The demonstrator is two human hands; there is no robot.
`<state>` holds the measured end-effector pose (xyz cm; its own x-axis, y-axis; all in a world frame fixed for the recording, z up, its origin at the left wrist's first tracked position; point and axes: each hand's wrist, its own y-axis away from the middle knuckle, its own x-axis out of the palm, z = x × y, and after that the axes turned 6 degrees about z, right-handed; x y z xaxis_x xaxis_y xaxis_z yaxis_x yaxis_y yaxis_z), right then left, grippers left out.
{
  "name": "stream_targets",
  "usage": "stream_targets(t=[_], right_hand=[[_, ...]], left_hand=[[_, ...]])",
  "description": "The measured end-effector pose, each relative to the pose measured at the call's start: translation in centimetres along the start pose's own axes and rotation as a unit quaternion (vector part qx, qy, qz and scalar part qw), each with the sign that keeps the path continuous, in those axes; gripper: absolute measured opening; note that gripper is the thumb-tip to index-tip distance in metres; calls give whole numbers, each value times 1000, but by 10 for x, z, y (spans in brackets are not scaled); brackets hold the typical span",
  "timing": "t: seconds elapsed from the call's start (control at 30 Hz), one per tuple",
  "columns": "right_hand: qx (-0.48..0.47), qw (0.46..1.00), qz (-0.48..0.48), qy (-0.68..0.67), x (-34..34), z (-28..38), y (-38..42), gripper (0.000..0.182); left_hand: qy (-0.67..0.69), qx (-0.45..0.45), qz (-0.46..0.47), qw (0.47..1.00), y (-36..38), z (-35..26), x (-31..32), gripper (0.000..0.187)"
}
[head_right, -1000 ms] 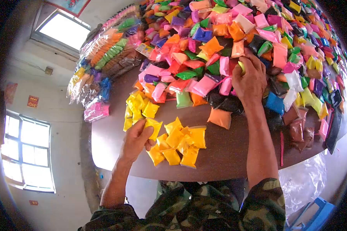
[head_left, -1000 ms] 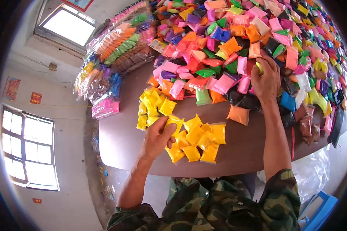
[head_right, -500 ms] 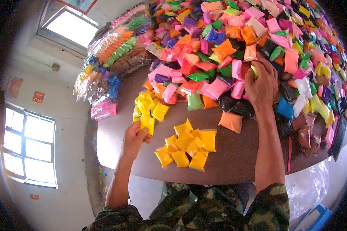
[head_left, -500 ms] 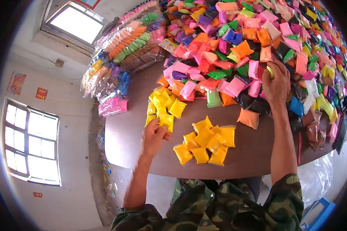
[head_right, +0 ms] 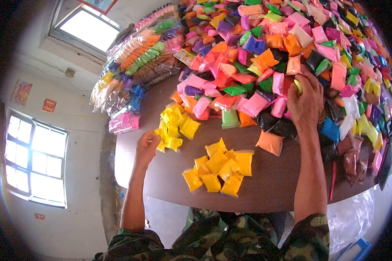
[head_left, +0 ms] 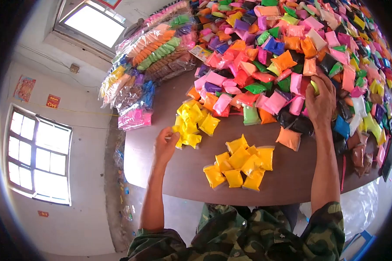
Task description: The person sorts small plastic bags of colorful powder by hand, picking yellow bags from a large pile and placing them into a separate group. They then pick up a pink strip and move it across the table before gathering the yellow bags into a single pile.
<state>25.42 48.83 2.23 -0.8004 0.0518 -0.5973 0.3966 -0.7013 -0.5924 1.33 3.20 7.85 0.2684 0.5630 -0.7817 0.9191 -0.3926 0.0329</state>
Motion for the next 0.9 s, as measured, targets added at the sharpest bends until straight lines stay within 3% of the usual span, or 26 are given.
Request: stream_targets(t=[0.1,0.2,0.23,0.33,0.47,0.6,0.67,0.73,0.9], right_hand=[[-7,1000,-6,-11,-3,3,-1,31],[-9,1000,-9,-23,-2,1,0,30],[-8,1000,-8,-26,-2,1,-1,30],[-25,999,-22,-34,-2,6,1,32],[-17,997,-39,-66,-6,6,-3,33],[-5,996,-37,-75,-9,10,-6,31],[5,997,-37,-69,-9,10,-5,30],[3,996,-40,-73,-11,11,-6,30],[22,995,-35,-89,-17,15,-9,29]], left_hand=[[-87,62,-52,993,-6,9,-2,42],[-76,64,-52,994,-16,-2,-12,38],[-53,10,-48,997,-21,-12,-13,34],[-33,77,-76,994,-38,-49,-12,29],[-21,231,-68,970,-70,-130,18,26],[-9,318,18,948,-82,-252,76,29],[-59,429,-2,902,-100,-299,112,30],[-80,480,9,874,-115,-347,145,31],[-55,506,-9,861,-186,-412,228,39]])
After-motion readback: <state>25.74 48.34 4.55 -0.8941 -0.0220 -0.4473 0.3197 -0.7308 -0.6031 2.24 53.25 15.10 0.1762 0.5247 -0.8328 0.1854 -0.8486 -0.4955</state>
